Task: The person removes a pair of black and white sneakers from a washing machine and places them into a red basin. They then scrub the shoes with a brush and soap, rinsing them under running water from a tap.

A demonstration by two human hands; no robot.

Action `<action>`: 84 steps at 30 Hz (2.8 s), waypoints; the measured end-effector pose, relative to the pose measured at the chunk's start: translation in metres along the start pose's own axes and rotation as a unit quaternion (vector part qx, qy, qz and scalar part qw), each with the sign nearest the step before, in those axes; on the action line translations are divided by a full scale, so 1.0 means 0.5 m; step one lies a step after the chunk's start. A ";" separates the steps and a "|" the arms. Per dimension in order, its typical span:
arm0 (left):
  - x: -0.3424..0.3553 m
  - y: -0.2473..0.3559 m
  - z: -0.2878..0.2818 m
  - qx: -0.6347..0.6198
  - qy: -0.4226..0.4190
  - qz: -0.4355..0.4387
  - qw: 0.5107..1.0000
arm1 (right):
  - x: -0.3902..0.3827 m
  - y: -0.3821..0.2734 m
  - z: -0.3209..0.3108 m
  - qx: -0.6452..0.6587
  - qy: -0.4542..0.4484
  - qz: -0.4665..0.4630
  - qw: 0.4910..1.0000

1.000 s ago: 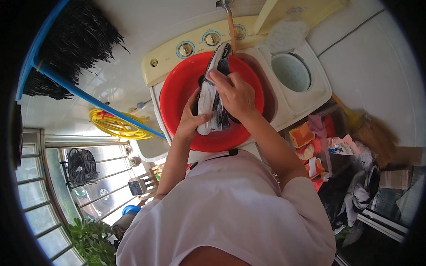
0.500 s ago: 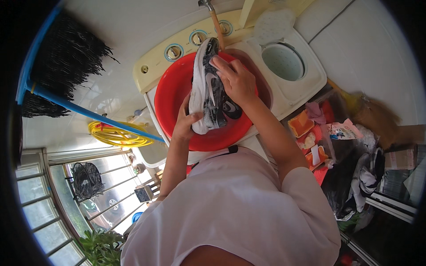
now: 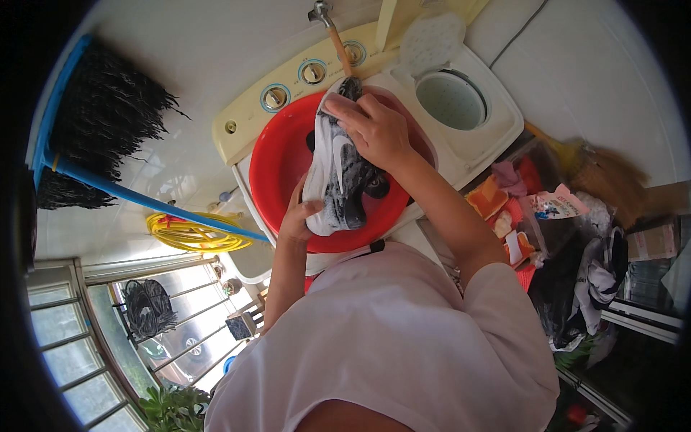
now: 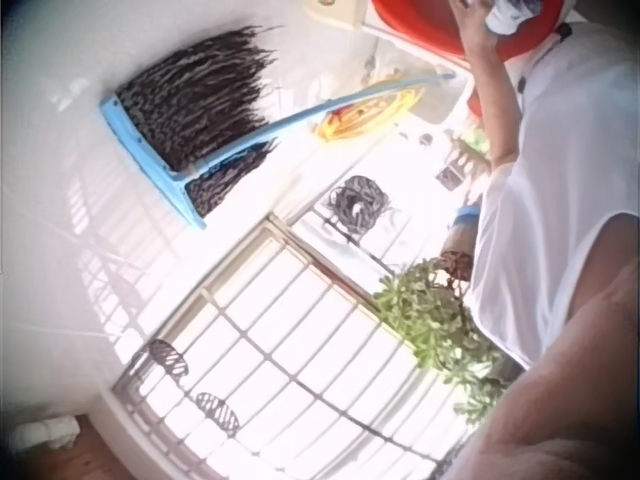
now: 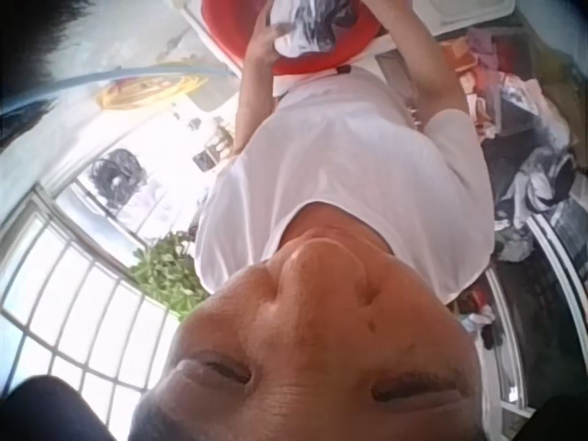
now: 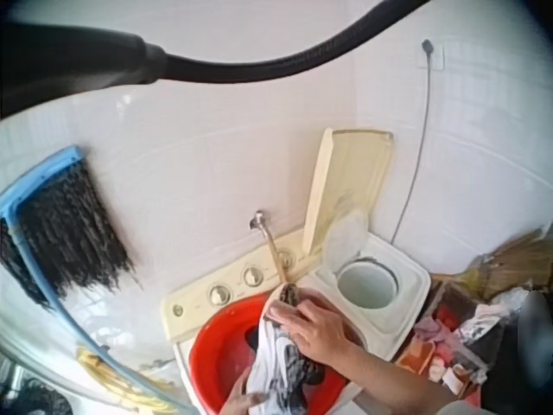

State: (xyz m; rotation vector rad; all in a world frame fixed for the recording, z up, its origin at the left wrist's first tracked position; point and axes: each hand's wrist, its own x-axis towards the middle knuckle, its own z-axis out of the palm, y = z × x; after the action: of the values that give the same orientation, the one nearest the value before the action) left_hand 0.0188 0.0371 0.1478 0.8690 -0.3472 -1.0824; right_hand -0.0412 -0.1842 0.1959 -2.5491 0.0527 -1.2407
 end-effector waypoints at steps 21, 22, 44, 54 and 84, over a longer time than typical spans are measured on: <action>-0.005 -0.015 -0.019 0.202 0.031 0.088 0.975 | 0.042 0.040 -0.006 -0.019 -0.005 0.127 0.992; -0.002 -0.011 -0.020 0.282 0.045 0.102 0.953 | 0.036 0.029 -0.007 -0.009 -0.012 0.116 0.993; 0.002 0.002 0.007 0.060 0.057 0.066 0.994 | -0.026 -0.008 0.024 0.007 0.008 0.124 0.992; 0.005 -0.040 -0.049 -0.122 0.001 0.029 0.992 | -0.025 -0.031 -0.023 0.121 -0.093 0.023 0.988; 0.001 -0.055 -0.065 -0.306 -0.021 -0.003 0.952 | 0.009 0.055 0.049 0.003 -0.002 0.121 0.993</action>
State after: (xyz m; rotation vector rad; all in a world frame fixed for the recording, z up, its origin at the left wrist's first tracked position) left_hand 0.0228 0.0458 0.1061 0.2926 -0.0297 -1.1261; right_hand -0.0166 -0.2049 0.1773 -2.4522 0.3464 -1.1390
